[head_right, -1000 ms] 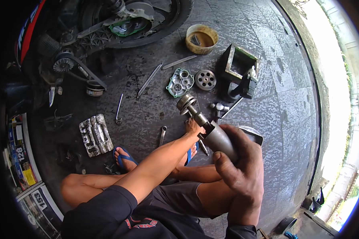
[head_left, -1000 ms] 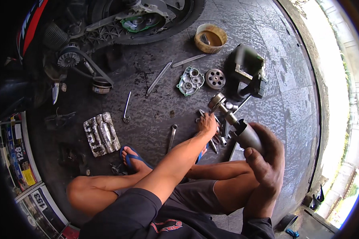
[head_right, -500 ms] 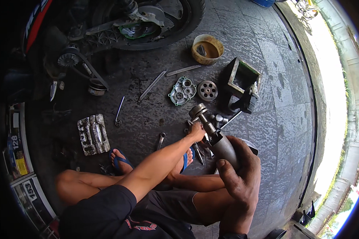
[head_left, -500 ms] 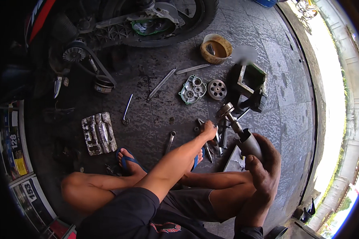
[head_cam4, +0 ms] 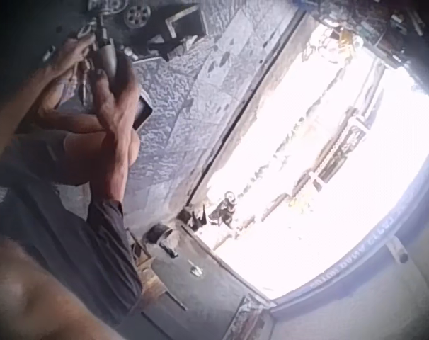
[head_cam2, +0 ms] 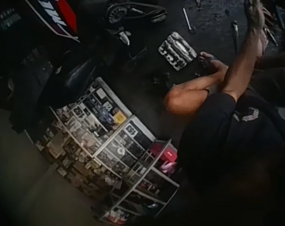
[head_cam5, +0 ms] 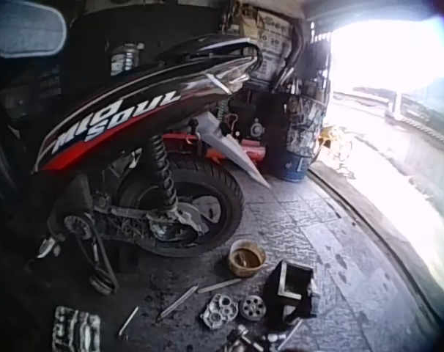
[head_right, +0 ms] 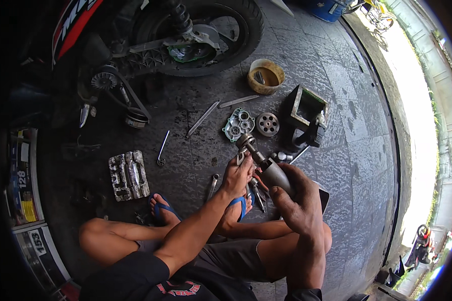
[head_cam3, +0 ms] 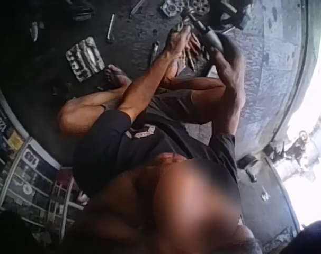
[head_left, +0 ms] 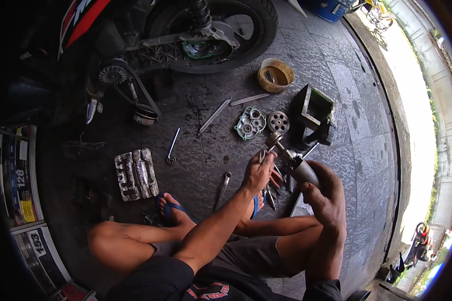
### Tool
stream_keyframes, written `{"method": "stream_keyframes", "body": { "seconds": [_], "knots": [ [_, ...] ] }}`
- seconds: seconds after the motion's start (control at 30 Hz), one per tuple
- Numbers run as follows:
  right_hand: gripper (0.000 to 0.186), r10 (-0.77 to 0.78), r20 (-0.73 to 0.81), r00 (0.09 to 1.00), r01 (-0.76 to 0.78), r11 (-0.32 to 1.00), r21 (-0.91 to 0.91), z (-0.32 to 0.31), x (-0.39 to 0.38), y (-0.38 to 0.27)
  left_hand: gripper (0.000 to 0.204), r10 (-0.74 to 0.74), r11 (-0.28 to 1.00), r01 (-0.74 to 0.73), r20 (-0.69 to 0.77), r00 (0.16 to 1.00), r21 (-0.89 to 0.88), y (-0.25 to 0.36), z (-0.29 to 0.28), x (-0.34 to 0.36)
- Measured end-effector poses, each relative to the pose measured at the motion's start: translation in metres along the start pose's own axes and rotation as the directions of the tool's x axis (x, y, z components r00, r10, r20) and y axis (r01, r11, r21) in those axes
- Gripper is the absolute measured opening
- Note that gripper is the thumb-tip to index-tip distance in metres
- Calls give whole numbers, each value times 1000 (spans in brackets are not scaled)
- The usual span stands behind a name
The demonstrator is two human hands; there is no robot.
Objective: The person holds a metal motorcycle component and uses pliers to remove a circlip. They handle small bearings and use a metal rod to manipulate parts within the cylindrical housing while sitting on the floor.
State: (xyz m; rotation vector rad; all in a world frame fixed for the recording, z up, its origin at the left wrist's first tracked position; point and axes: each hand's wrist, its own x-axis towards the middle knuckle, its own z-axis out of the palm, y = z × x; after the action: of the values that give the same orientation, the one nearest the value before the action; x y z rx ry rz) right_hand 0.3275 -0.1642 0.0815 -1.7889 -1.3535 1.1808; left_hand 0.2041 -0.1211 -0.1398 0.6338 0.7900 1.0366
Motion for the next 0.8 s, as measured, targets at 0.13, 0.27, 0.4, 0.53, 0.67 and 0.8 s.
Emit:
{"method": "stream_keyframes", "body": {
  "seconds": [0.13,0.27,0.4,0.53,0.67,0.8],
  "knots": [
    [53,-31,72,997,33,999,-17,15,1,-1,13,125,978,-140,108,986,152,69,2,-41],
    [53,-47,110,993,53,997,-50,31,0,-4,17,-41,997,52,189,981,-53,108,7,-71],
    [53,-36,146,989,41,999,-35,38,-2,-6,24,484,786,-569,333,809,241,99,-7,-73],
    [51,-75,200,977,98,990,-106,42,-5,-15,29,-67,995,52,181,981,85,119,-13,-89],
    [50,-170,238,956,228,943,-242,51,-6,-9,51,-63,992,55,70,996,112,125,-12,-93],
    [51,-425,297,855,518,698,-494,60,-9,4,72,-169,903,138,41,985,407,128,-18,-87]
  ]
}}
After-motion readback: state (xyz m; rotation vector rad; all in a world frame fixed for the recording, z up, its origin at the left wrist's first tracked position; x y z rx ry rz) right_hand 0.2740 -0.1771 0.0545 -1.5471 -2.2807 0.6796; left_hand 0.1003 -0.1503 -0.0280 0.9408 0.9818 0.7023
